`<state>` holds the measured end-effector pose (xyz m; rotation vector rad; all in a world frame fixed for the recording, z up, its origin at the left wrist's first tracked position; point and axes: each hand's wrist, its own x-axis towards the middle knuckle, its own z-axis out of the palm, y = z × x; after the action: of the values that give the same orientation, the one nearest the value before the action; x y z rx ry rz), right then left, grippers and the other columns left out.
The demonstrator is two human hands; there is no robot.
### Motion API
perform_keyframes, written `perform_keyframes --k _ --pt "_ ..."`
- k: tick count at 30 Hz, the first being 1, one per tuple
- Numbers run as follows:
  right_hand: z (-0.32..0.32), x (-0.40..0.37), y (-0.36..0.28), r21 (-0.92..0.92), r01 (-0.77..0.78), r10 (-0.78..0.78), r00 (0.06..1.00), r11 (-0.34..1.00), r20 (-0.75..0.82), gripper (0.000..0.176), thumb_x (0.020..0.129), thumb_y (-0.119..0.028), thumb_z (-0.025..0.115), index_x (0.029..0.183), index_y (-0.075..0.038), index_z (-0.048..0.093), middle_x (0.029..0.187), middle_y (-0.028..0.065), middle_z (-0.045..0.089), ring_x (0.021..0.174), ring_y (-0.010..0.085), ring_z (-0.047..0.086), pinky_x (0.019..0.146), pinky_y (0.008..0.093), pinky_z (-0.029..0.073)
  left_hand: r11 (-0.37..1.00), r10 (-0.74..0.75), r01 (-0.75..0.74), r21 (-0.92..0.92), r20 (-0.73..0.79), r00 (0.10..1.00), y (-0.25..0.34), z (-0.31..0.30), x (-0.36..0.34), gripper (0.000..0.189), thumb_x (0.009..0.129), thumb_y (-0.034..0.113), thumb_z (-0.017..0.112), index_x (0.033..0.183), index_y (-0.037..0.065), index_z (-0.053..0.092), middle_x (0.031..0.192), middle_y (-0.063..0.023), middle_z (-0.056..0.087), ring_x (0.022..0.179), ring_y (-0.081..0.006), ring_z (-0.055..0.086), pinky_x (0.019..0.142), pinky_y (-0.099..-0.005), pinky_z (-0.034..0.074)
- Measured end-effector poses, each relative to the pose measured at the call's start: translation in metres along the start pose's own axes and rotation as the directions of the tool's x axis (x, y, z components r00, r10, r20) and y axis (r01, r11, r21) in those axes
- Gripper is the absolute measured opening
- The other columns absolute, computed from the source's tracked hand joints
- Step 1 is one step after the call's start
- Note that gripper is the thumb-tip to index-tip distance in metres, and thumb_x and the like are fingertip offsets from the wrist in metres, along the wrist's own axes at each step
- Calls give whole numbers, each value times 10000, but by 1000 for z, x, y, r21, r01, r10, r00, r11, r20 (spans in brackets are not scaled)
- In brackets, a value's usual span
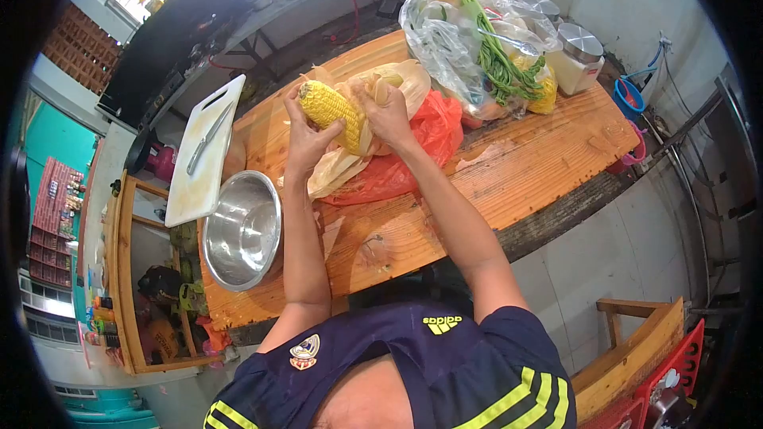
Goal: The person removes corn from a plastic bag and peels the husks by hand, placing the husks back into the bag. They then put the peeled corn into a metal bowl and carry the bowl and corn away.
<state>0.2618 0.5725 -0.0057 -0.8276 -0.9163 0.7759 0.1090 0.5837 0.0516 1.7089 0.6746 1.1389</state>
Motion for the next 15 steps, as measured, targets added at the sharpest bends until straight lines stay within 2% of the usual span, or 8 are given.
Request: perform_keyframes --k 2,5,8,14,15 --pt "3 -1 -3 64 40 -38 999 997 -28 116 921 -125 644 966 -18 648 903 9 651 790 61 594 681 221 501 997 -8 8 -71 7 1000 -4 -2 1 794 724 -27 684 1345 62 198 1173 -132 479 1051 -187 540 887 -309 480" --pt "22 -10 -28 61 116 -118 992 991 44 82 892 -82 668 911 -5 649 849 18 653 757 70 584 656 232 489 994 13 -9 -113 31 999 -9 0 2 774 728 -38 683 1338 64 219 1171 -120 478 1066 -183 530 899 -310 477" --pt "24 -11 -29 157 51 -61 996 986 60 99 880 -85 683 916 -5 639 862 14 645 758 61 570 645 231 480 999 -16 18 -43 57 998 -13 0 4 749 729 -39 683 1327 67 245 1159 -104 478 1070 -175 524 898 -310 478" --pt "20 -7 -6 -34 198 -199 980 980 -28 121 893 -80 652 965 9 612 909 45 644 813 99 578 709 269 482 984 -73 83 -160 69 995 -11 2 -2 715 729 -44 680 1304 79 273 1137 -84 482 1035 -152 536 888 -310 483" --pt "19 -7 -7 -44 156 -159 981 987 -107 121 902 -85 636 966 13 606 913 51 645 813 114 581 717 279 481 983 -58 65 -173 44 997 -13 3 -2 693 744 -38 689 1294 79 283 1122 -81 501 1022 -154 553 884 -315 492"
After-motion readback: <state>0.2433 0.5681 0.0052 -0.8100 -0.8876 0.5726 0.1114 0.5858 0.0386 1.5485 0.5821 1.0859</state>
